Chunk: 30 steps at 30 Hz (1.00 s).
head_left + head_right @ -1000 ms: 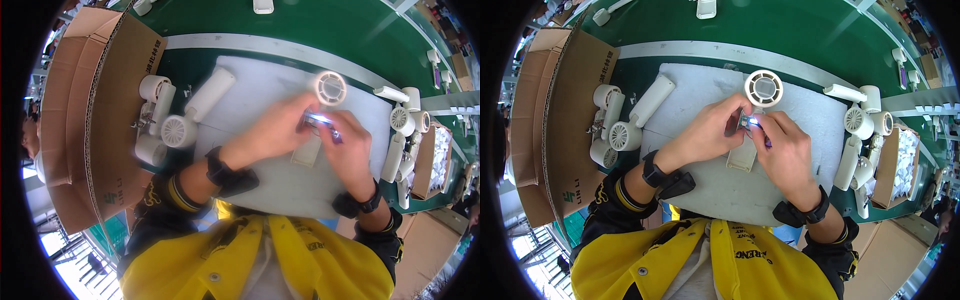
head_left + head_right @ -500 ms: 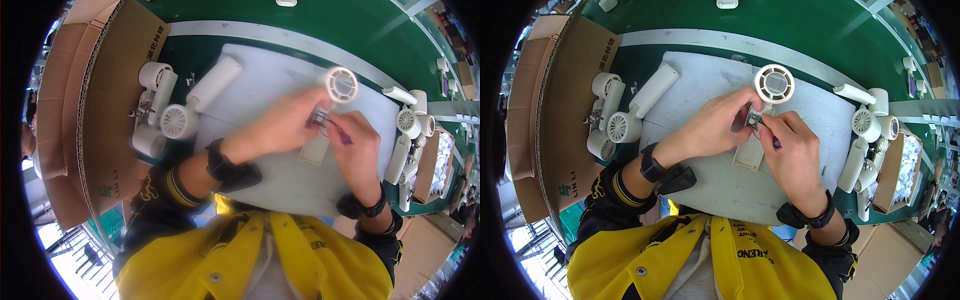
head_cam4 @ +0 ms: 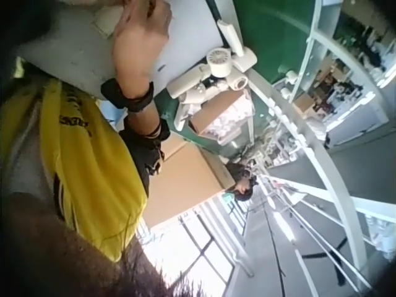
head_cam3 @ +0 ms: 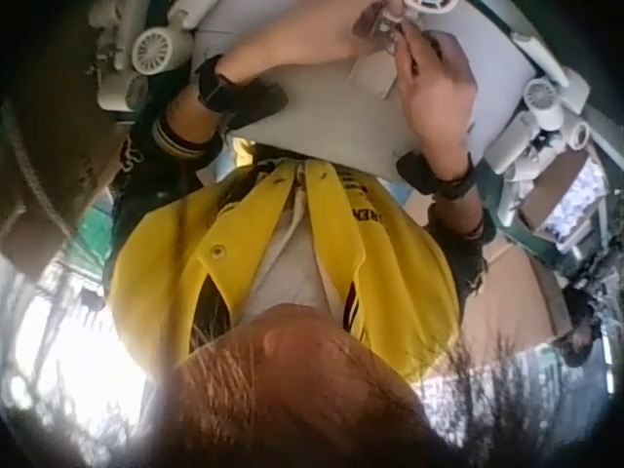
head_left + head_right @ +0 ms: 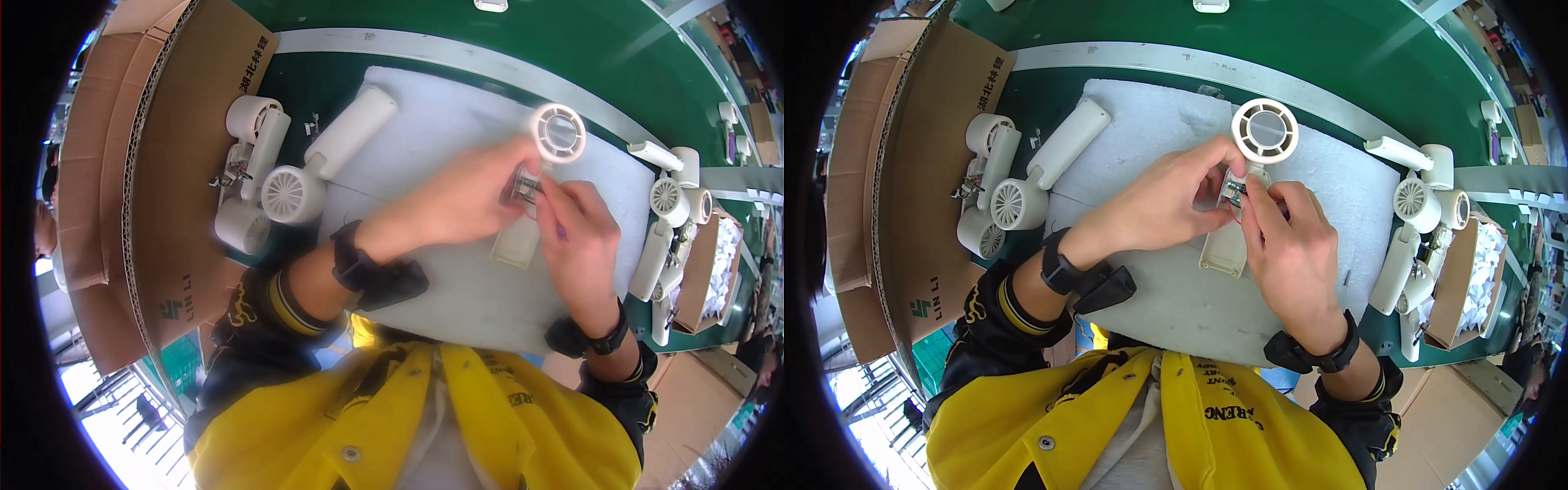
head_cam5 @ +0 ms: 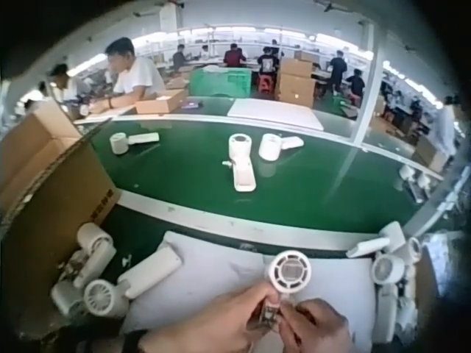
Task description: Assembling small portable fans by inserting batteries into housings and connecting internal electrical components.
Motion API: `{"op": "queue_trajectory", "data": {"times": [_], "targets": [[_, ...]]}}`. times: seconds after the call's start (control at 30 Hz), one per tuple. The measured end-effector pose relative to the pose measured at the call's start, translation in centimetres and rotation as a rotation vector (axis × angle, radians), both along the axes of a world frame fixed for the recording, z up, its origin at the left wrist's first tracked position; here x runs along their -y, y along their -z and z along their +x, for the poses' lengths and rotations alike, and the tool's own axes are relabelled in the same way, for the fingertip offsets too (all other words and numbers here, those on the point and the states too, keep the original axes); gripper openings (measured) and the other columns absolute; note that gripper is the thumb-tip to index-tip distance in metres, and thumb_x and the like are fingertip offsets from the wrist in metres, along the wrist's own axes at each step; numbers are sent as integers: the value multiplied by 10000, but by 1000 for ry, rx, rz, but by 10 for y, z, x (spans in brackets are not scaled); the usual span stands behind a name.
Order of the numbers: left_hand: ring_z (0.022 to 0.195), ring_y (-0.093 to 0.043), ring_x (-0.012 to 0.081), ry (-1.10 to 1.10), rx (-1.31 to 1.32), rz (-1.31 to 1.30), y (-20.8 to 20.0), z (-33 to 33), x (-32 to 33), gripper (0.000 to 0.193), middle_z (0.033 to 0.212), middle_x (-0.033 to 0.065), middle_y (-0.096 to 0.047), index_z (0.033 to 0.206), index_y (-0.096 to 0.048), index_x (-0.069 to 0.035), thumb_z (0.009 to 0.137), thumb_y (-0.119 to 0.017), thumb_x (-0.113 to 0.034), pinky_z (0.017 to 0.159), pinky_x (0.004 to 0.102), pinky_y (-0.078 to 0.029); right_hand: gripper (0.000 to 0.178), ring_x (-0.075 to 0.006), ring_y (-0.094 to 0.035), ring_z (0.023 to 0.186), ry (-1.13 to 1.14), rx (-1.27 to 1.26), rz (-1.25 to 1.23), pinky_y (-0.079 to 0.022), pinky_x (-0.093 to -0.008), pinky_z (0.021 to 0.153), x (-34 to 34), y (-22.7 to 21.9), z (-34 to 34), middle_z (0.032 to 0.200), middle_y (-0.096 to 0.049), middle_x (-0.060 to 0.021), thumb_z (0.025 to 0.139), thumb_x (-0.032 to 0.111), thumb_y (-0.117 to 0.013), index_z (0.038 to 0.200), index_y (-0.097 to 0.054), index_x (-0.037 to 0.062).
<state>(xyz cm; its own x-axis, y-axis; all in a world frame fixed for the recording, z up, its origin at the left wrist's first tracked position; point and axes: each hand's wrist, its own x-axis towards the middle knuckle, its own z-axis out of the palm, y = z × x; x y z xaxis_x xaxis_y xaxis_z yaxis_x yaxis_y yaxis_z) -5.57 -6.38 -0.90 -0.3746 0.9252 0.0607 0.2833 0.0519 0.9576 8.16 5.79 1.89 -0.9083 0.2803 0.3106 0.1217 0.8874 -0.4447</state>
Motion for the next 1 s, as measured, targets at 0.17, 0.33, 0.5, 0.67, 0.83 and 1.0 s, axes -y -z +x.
{"op": "queue_trajectory", "data": {"times": [0.17,0.33,0.5,0.67,0.83,1.0], "targets": [[726,-576,212,-9,-3,-4,1,0,0,386,790,89,-553,1054,-475,-69,766,-728,-21,661,341,-481,243,-234,-611,726,-9,-5,13,-521,-344,596,-2,0,0,850,-577,-86,793,31,-733,1033,-702,9],[720,-588,228,-19,-40,-8,-1,2,-2,390,777,104,-566,1057,-473,-62,768,-734,-32,657,350,-487,252,-238,-613,746,3,-5,46,-526,-345,603,-2,-1,0,860,-581,-88,790,23,-731,1040,-705,4],[724,-593,242,-11,-6,-17,-3,2,-3,388,785,112,-582,1074,-478,-58,776,-726,-33,671,346,-495,254,-242,-616,761,5,6,74,-530,-350,611,-5,2,1,869,-584,-91,789,15,-726,1042,-707,3],[819,-599,189,47,96,14,1,-4,-5,318,914,90,-623,1130,-521,-49,841,-644,-2,756,310,-487,262,-245,-616,766,11,11,114,-532,-352,617,-7,0,2,870,-585,-93,789,11,-723,1050,-705,1],[918,-577,120,108,233,75,10,-11,-4,281,1041,53,-631,1169,-558,-34,896,-556,34,826,277,-461,263,-245,-625,768,11,9,52,-533,-349,618,-9,2,2,885,-599,-97,793,12,-723,1055,-704,12],[931,-576,110,74,272,63,8,-9,-6,277,1038,50,-634,1152,-564,-25,887,-546,55,826,271,-462,246,-247,-630,736,62,-40,-69,-531,-347,619,-7,1,-1,880,-626,-93,783,8,-736,1026,-703,22]]}}
